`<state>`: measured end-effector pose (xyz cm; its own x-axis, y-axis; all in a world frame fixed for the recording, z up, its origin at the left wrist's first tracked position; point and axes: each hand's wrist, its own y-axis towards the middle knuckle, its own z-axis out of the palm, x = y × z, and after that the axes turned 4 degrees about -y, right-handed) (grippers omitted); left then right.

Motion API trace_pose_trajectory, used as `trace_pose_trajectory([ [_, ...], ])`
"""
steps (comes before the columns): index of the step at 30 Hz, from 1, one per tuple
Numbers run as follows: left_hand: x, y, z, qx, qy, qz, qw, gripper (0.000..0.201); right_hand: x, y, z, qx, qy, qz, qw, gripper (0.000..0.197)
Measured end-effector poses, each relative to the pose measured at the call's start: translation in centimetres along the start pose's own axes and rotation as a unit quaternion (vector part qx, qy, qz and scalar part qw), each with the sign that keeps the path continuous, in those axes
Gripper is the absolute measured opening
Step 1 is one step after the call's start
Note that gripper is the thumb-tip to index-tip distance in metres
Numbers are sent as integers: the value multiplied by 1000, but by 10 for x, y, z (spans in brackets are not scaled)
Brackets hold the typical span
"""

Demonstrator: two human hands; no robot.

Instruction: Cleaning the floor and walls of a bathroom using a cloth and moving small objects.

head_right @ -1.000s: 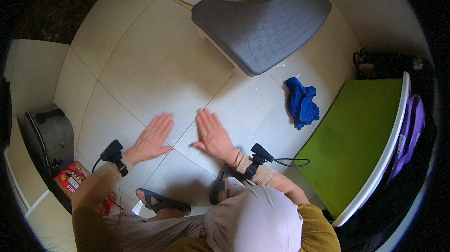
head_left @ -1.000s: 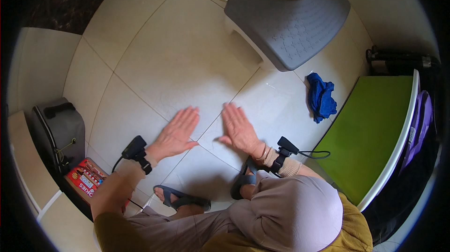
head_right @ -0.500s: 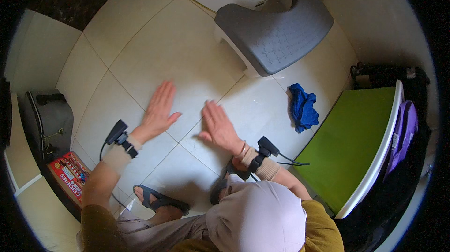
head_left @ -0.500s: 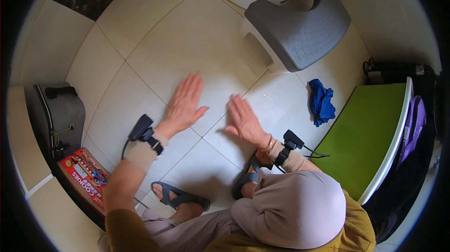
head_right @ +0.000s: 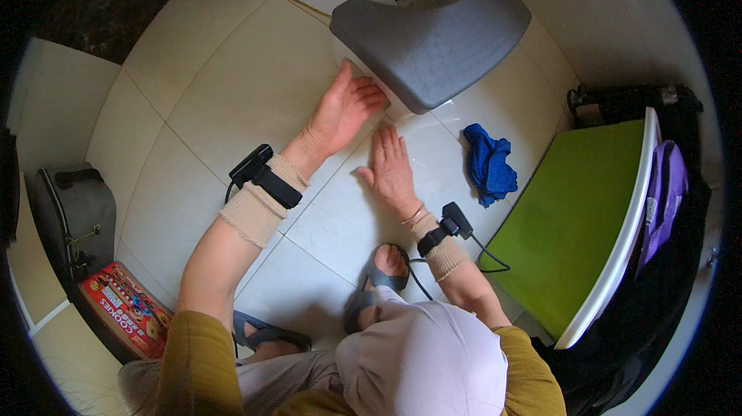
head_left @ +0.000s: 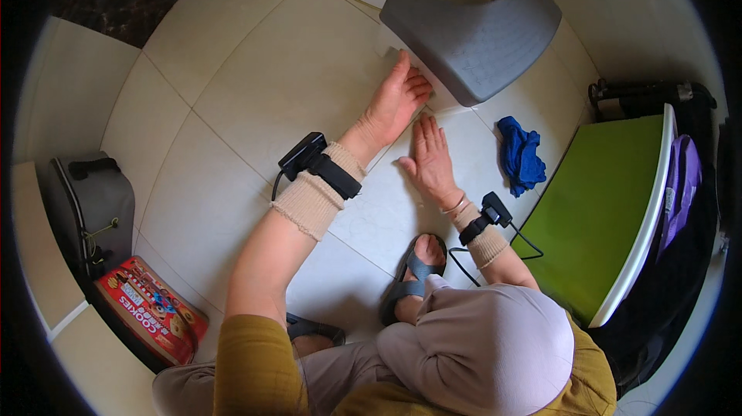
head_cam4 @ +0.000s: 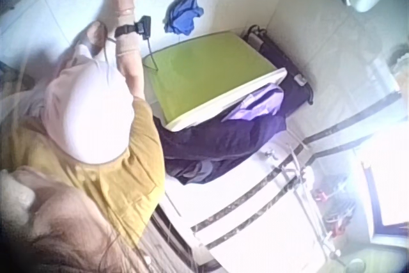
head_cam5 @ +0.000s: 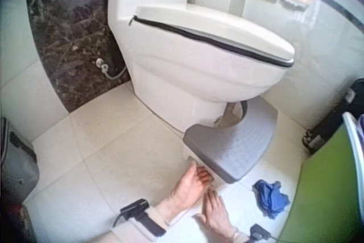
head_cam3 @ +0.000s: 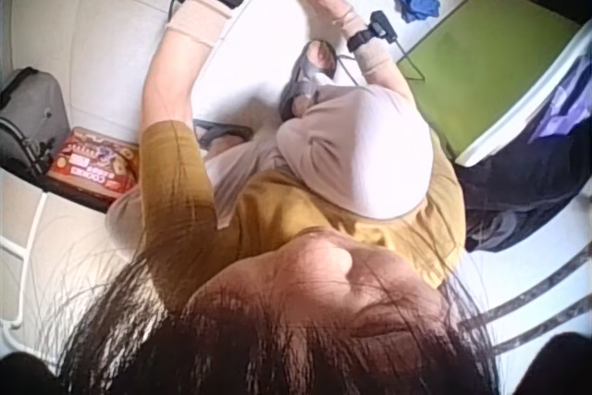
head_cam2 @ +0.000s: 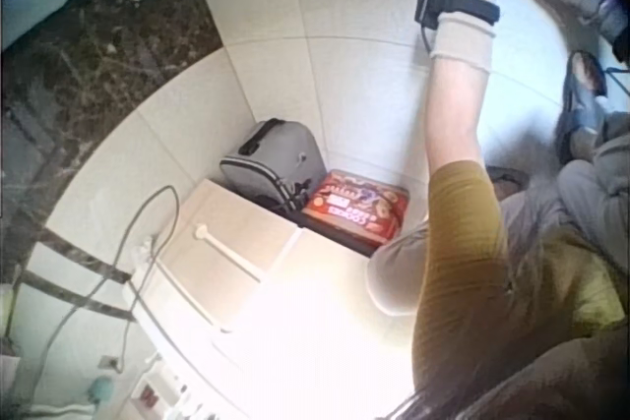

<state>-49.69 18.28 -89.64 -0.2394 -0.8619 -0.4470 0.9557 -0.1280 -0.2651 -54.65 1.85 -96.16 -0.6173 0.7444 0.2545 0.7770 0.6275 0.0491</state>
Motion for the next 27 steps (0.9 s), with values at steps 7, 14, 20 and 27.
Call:
trace_pose_trajectory([
  [7,-8,-5,14,11,58,-22,998,79,76,-53,3,97,163,-151,970,83],
  [14,-27,-18,-30,-57,194,-8,979,75,88,-46,2,87,279,-247,924,55],
  [20,-141,-144,-170,-355,497,182,770,63,6,54,5,-48,298,-13,953,41],
  [27,-94,-314,-261,-517,773,34,365,68,91,133,42,-44,28,-190,980,64],
])
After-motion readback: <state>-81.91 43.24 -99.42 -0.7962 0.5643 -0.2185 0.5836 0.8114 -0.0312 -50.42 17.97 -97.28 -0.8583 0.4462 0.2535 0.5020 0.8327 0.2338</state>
